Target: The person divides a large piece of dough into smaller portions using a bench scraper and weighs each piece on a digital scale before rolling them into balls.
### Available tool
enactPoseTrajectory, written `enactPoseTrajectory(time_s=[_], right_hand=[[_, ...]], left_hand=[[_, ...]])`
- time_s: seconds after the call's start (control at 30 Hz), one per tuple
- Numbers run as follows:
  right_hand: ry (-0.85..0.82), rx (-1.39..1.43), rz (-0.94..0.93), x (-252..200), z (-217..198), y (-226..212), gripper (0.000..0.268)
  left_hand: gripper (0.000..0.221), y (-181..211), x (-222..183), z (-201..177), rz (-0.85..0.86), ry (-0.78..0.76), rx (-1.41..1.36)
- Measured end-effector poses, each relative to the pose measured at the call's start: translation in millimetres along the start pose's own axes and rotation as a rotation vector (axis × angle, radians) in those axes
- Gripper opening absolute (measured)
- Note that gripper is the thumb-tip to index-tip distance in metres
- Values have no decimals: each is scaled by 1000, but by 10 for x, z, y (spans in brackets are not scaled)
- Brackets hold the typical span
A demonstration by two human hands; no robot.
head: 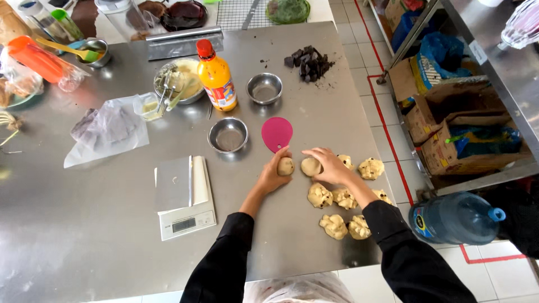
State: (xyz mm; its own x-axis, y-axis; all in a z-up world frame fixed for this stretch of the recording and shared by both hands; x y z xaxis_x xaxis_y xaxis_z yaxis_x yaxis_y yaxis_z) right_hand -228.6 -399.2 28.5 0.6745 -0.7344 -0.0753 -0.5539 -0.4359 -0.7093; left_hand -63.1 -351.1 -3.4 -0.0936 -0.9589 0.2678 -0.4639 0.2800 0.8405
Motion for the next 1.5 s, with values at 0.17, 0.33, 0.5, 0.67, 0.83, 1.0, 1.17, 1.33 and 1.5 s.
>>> enactPoseTrajectory(time_s=[0.17,0.33,0.5,0.67,0.83,1.0,1.17,1.33,1.5], right_hand=[[40,-85,-21,-102,-339,-81,90],[-37,-453,417,-320,-369,494,76],[194,-112,270,-418,-578,824,39],[666,1210,-7,-1244,-1209,639,32],[789,1686,-445,-2529,-1195,456,42],[1184,1712,91,-3415,-215,1675,32],[1105,1702,175,-3365,228,1690,35],[774,1275,206,-2353,750,719,51],[430,30,35,-1478,1282,-966,53]], left_hand=[[96,-21,-51,140,-101,120,57],[91,249,-164,-50,-50,350,169],[62,391,-439,-346,-77,584,191],[49,626,76,192,42,272,180],[69,1108,678,1672,469,-77,267],[44,1321,931,2799,521,-449,683],[29,1635,678,1812,503,-92,293],[56,1440,-887,14,200,81,330],[48,643,-1970,-367,-253,-42,627]])
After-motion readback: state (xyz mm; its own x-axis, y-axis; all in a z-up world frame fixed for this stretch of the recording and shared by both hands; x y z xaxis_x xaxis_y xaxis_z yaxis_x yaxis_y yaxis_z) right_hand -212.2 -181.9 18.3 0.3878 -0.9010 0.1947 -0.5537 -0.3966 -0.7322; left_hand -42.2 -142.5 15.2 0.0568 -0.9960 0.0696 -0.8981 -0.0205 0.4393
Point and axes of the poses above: each hand's wrist, its own x-axis towards the middle knuckle, its own z-axis out of the palm, y = z × x, the point moved 10 cm from there along x, towards the middle knuckle, and after that the axes turned 12 degrees about x, right-handed, at the moved point
